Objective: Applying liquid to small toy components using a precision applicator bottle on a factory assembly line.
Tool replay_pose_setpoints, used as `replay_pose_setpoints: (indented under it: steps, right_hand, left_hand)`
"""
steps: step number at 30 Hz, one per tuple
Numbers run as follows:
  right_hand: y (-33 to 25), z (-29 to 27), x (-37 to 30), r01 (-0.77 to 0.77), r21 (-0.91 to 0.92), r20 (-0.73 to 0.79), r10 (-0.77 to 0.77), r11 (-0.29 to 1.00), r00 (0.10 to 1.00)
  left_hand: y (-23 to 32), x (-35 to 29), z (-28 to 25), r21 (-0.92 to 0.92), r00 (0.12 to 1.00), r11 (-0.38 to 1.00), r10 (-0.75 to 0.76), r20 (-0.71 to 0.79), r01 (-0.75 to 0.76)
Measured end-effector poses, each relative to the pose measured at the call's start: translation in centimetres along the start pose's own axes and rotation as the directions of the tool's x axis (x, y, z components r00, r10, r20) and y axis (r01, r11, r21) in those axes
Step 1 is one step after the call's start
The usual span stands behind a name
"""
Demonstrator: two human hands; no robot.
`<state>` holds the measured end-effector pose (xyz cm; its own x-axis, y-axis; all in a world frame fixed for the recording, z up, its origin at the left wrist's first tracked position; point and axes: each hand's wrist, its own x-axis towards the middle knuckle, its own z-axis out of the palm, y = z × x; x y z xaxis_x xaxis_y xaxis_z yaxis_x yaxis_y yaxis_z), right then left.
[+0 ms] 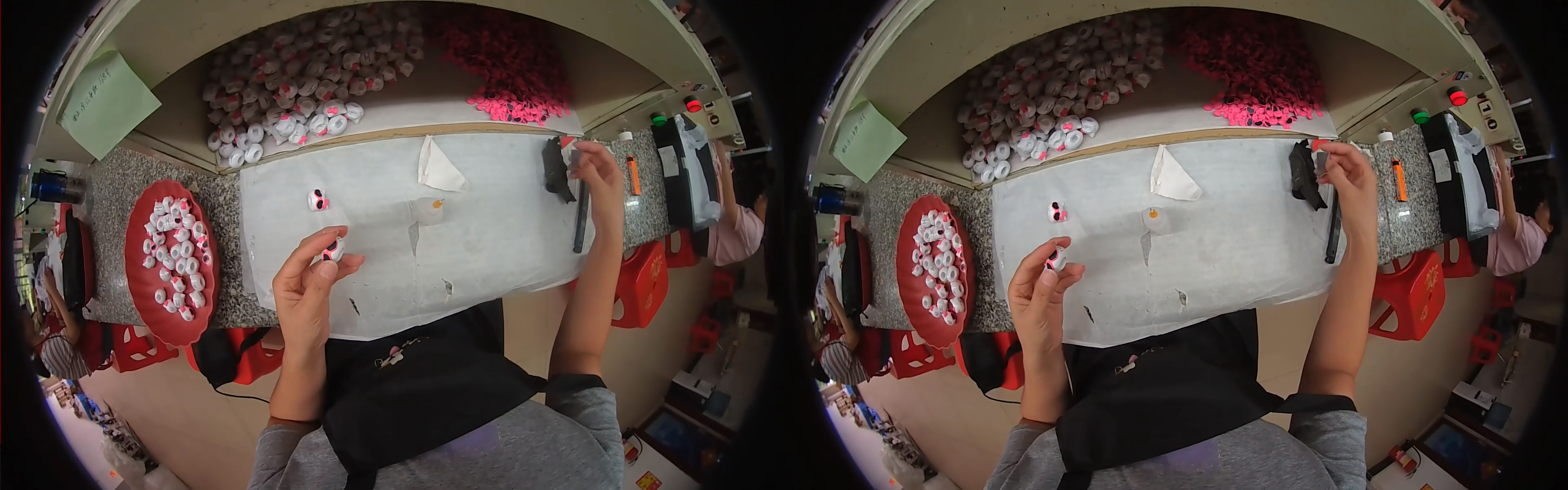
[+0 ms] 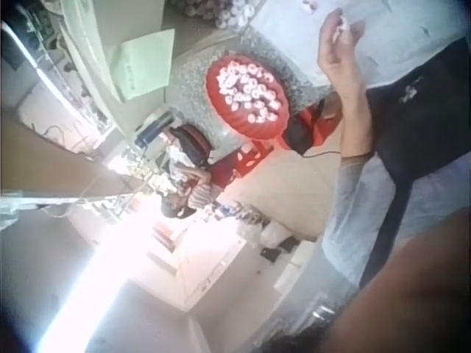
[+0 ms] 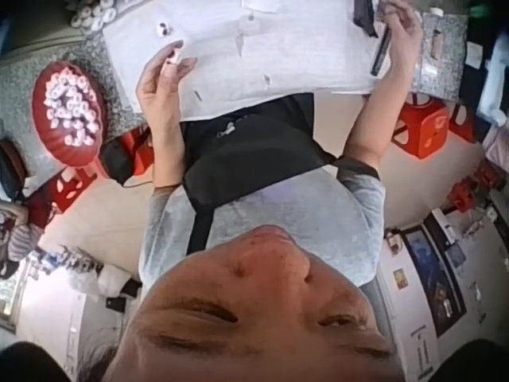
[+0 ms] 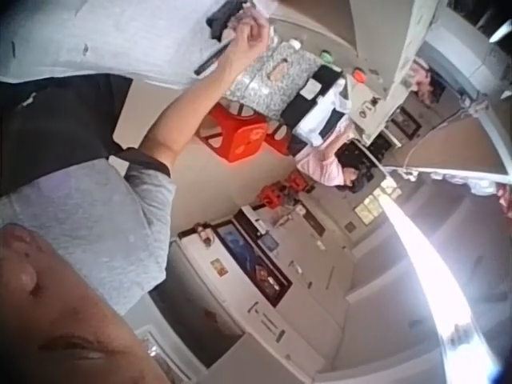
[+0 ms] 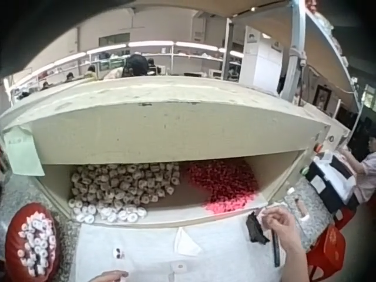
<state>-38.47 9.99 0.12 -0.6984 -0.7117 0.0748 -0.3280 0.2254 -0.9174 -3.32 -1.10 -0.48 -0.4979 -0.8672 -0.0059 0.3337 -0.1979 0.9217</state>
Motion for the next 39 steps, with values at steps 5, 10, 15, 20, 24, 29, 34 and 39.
replay_pose_setpoints:
  steps: [5,10,15,20,24,29,34,39]
  right_hand:
    - [-0.8,2.8,-3.3,-0.262,0.711,0.277,0.083,0.653,0.957]
    - [-2.2,8.2,-7.7,0.137,0.295,-0.146,-0.097,0.946,0.984]
    - [-3.6,11.0,-14.7,0.469,0.148,0.271,-0.492,0.871,0.828]
    - [-3.4,14.0,-17.0,0.267,0.279,0.795,-0.378,0.922,0.474]
    - [-2.6,15.8,-17.0,0.287,0.006,0.934,-0.109,0.958,0.342]
    - [5.3,17.1,-17.2,0.793,-0.248,0.880,-0.212,0.556,0.424]
    - [4.3,17.2,-17.5,0.732,-0.157,0.869,-0.259,0.664,0.421]
    - [2.5,17.8,-18.3,0.572,-0.093,0.745,-0.324,0.815,0.583]
  left_hand:
    - [-0.4,-0.2,0.7,-0.032,0.998,0.997,-0.066,-0.018,0.065]
    - [-3.6,0.2,1.9,0.026,0.993,0.999,-0.039,-0.113,0.042]
    - [-4.9,0.9,2.1,0.032,0.964,0.988,0.157,-0.215,-0.154]
    - [-3.8,0.2,0.8,-0.079,0.970,0.989,0.107,-0.216,-0.127]
    - [-2.3,-0.4,-1.4,-0.116,0.962,0.977,0.148,-0.229,-0.178]
    - [0.2,-1.2,-1.4,-0.123,0.956,0.958,0.235,-0.177,-0.259]
    - [0.7,-2.6,-1.5,-0.065,0.984,0.983,0.169,-0.061,-0.172]
    - [0.6,-3.8,-0.9,-0.105,0.993,0.988,0.113,-0.016,-0.114]
